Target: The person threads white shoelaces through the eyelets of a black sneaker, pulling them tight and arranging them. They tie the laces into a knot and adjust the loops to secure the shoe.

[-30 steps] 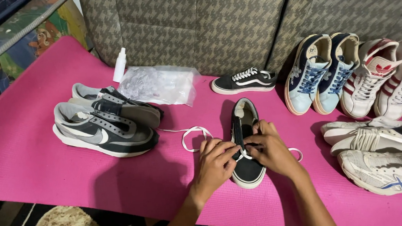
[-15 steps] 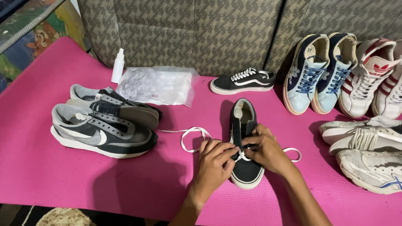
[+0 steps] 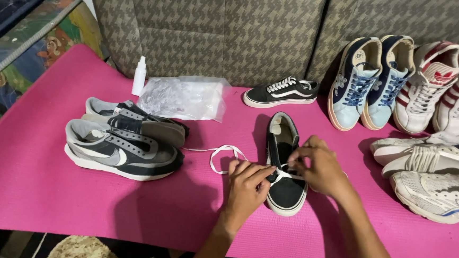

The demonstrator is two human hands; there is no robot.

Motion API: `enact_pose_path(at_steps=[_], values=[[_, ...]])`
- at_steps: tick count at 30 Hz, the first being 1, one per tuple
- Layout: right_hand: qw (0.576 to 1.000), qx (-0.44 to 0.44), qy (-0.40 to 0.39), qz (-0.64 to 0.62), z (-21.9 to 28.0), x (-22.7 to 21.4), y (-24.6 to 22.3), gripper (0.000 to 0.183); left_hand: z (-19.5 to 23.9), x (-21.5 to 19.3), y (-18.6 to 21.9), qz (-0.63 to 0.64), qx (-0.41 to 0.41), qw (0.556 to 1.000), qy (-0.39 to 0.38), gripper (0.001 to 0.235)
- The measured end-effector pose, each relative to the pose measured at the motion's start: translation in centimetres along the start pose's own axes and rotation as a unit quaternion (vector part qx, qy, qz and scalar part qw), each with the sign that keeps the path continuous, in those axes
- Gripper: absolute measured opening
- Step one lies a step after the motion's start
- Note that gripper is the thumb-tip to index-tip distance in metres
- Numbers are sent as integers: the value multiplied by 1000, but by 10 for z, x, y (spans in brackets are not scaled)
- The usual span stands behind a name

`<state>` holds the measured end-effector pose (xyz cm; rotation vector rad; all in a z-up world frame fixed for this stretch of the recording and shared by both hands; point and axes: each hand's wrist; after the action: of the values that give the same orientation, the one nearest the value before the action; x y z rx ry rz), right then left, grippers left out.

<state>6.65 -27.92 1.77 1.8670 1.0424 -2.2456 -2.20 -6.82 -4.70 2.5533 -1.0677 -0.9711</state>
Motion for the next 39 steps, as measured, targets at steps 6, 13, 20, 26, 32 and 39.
enact_pose_path(at_steps=[6,13,20,26,32,39], values=[[993,-15,16,-115,25,-55,-3,19,-1,-2,2,1,-1,1000,-2,33],[943,76,51,-319,23,-71,64,10,-17,-24,25,2,-50,997,-54,32],[812,54,177,-554,2,-36,107,6,-29,-38,31,19,-51,997,-58,32],[761,-75,213,-608,-10,-11,120,7,-43,-31,23,68,-60,988,-127,31],[755,-91,200,-618,-9,-2,127,9,-55,-18,18,10,-32,978,-208,20],[747,-94,194,-629,-7,-3,124,10,-72,-31,15,185,-30,949,-254,7]])
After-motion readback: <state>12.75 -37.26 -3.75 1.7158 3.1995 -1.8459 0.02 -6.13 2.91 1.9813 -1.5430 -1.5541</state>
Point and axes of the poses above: each hand's wrist, its own z-axis away from the middle knuckle, its own x-axis out of the palm, y = z × x, and after that the axes turned 8 degrees about -y, right-handed
